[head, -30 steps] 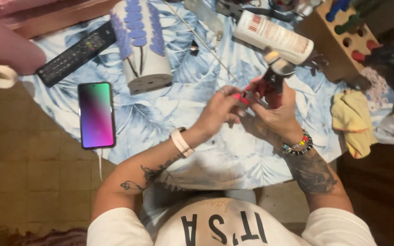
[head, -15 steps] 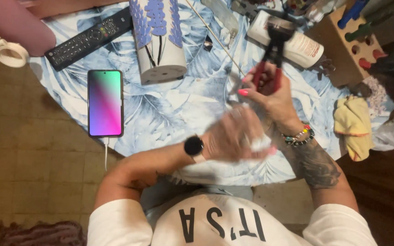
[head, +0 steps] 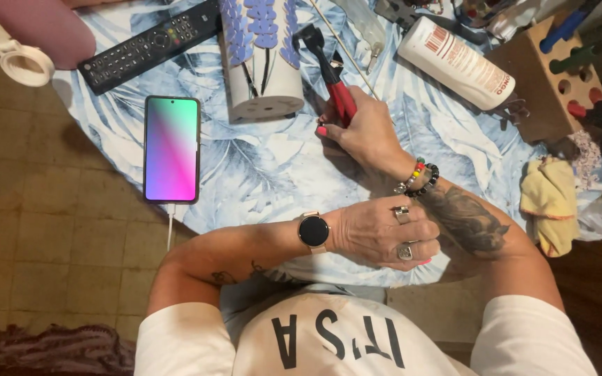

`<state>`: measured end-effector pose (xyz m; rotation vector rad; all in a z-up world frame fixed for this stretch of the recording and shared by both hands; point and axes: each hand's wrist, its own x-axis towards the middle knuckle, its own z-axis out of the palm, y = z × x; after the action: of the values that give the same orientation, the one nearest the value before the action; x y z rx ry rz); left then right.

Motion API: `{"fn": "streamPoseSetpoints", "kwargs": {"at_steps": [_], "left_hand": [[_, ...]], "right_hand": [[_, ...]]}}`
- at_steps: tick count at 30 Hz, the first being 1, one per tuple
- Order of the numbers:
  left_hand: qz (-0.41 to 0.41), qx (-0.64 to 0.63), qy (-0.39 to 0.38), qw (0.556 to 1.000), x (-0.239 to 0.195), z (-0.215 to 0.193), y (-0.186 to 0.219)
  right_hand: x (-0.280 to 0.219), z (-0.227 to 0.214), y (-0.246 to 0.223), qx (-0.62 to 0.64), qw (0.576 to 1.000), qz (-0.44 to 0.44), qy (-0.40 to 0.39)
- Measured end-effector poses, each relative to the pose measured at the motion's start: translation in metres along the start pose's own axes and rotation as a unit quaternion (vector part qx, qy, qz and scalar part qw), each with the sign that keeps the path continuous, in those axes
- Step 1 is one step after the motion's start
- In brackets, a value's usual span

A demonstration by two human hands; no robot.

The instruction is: Using wire cutters to trim metal wires and assembling small decorative components on a craft table.

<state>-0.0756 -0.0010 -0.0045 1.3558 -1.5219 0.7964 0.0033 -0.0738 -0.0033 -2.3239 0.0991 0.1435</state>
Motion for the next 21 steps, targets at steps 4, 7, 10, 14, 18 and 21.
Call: {"fn": "streamPoseSetpoints", "kwargs": {"at_steps": [4, 7, 10, 14, 18, 21], "left_hand": [[-0.006, -0.003, -0.01, 1.0, 0.001, 0.0, 0.0], [0.007, -0.001, -0.019, 1.0, 0.001, 0.001, -0.002], [0.008, -0.003, -0.029, 1.0, 0.003, -0.003, -0.002], [0.007, -0.004, -0.03, 1.0, 0.005, 0.005, -0.001], [-0.022, 0.006, -0.033, 0.999, 0.0, 0.02, -0.007], [-0.082, 0.045, -0.049, 0.994, -0.001, 0.027, -0.019]], "right_hand": [[-0.006, -0.004, -0.001, 0.063, 0.998, -0.002, 0.007], [-0.017, -0.012, 0.002, 0.285, 0.958, 0.001, 0.031], [-0.024, -0.028, 0.031, 0.321, 0.944, -0.046, 0.062], [-0.038, -0.051, 0.055, 0.322, 0.937, -0.07, 0.116], [-0.039, -0.059, 0.09, 0.295, 0.934, -0.092, 0.18], [-0.034, -0.062, 0.106, 0.295, 0.929, -0.111, 0.196]]}}
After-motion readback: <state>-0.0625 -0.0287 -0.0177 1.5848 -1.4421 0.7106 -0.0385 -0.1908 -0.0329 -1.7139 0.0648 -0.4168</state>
